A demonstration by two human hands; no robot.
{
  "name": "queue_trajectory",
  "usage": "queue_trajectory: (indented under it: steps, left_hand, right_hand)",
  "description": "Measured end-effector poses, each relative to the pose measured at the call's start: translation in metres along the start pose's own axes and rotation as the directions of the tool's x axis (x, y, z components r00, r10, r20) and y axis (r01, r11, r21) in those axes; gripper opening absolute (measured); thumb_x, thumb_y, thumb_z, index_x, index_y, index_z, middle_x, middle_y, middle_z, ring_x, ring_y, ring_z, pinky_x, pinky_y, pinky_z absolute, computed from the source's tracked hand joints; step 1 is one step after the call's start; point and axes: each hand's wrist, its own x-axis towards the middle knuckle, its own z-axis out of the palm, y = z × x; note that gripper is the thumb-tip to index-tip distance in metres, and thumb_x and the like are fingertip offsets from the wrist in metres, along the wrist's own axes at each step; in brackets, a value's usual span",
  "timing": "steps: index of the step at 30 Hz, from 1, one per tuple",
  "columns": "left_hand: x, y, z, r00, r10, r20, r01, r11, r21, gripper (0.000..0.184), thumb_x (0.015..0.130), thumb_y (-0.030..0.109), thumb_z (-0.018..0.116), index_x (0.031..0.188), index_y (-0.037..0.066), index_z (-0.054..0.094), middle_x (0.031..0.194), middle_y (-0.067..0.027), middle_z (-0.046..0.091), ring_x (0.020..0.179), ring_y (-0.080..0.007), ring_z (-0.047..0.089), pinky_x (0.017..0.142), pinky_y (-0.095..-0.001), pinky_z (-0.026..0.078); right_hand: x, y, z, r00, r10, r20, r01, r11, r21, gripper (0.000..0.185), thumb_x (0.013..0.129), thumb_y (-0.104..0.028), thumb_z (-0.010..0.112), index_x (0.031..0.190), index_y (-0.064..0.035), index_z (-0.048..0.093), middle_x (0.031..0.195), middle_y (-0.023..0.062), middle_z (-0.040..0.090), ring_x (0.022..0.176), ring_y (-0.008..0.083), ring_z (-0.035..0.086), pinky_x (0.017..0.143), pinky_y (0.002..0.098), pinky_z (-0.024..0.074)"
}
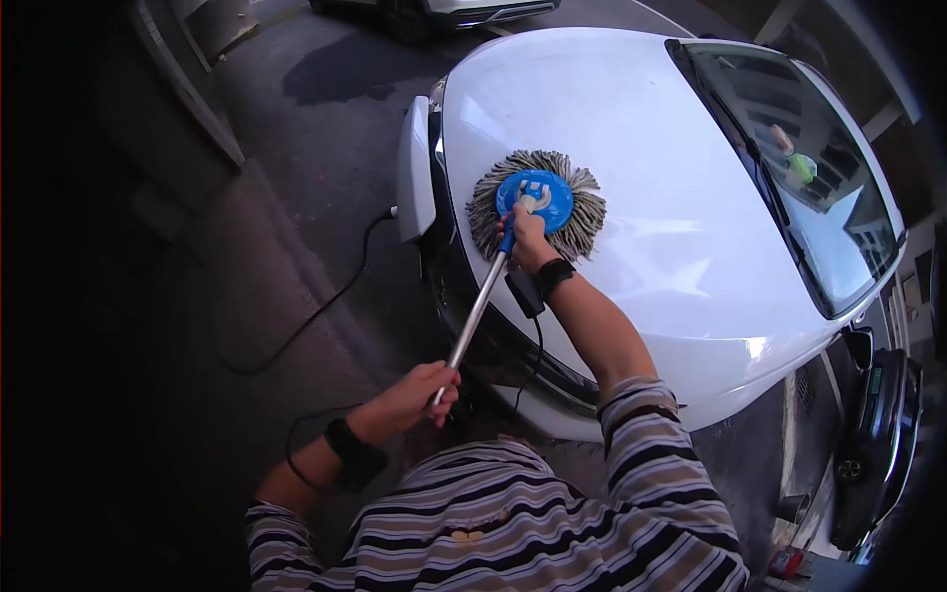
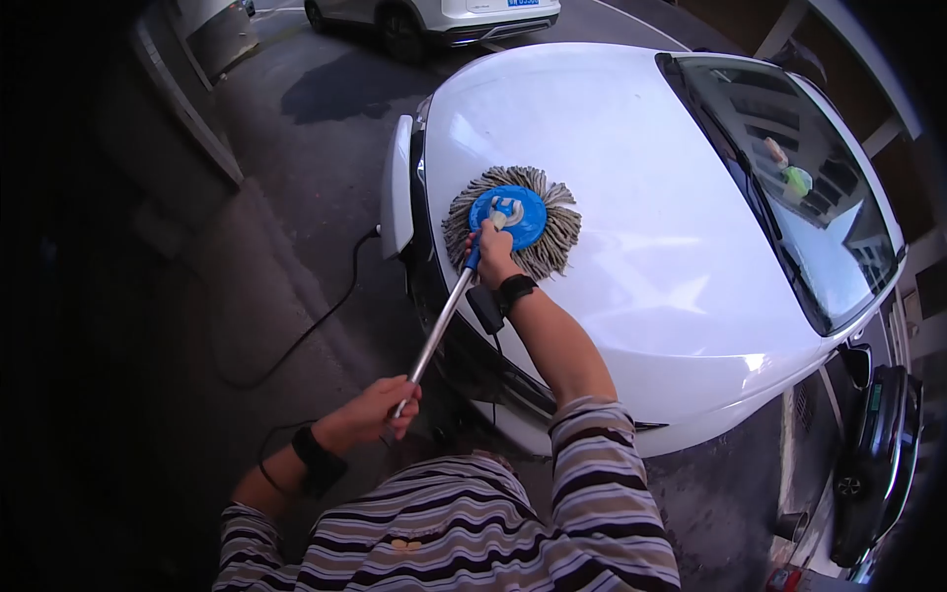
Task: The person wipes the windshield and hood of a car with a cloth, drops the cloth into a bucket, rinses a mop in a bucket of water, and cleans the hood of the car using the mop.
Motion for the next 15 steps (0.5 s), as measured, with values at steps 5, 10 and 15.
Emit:
queue_trajectory:
  steps: [5,10,15]
  left_hand:
    - [0.029,0.004,-0.020,0.989,0.060,-0.137,-0.066,0.997,-0.038,0.036,0.098,0.042,0.039,0.095,0.006,0.046,0.056,0.0023,0.037,0.035,-0.0036,0.028,0.031,-0.0197,0.021]
    - [0.034,-0.002,-0.047,0.972,0.074,-0.223,-0.082,0.996,-0.025,0.065,0.089,0.067,0.027,0.100,0.006,0.047,0.056,-0.0022,0.043,0.032,-0.0050,0.029,0.029,-0.0203,0.022]
    - [0.057,0.032,-0.106,0.976,-0.004,-0.218,0.009,1.000,0.022,0.069,0.086,0.072,0.025,0.100,0.009,0.047,0.064,-0.0074,0.050,0.032,-0.0064,0.031,0.028,-0.0200,0.023]
  right_hand:
    - [-0.036,0.037,0.010,0.998,0.038,0.045,-0.046,0.982,0.185,0.033,0.095,-0.030,0.049,0.092,0.0024,0.047,0.082,0.0197,0.060,0.071,0.0300,0.063,0.059,0.0375,0.0543]
    - [-0.109,0.095,0.021,0.990,0.036,0.139,-0.039,0.999,0.013,0.031,0.096,-0.027,0.047,0.093,0.0033,0.051,0.086,0.0205,0.063,0.074,0.0292,0.064,0.070,0.0384,0.0541]
    - [-0.137,0.142,0.049,0.987,0.085,0.138,-0.067,0.989,-0.134,0.035,0.093,-0.040,0.052,0.088,-0.0072,0.062,0.074,-0.0004,0.056,0.064,0.0090,0.049,0.057,0.0249,0.0375]
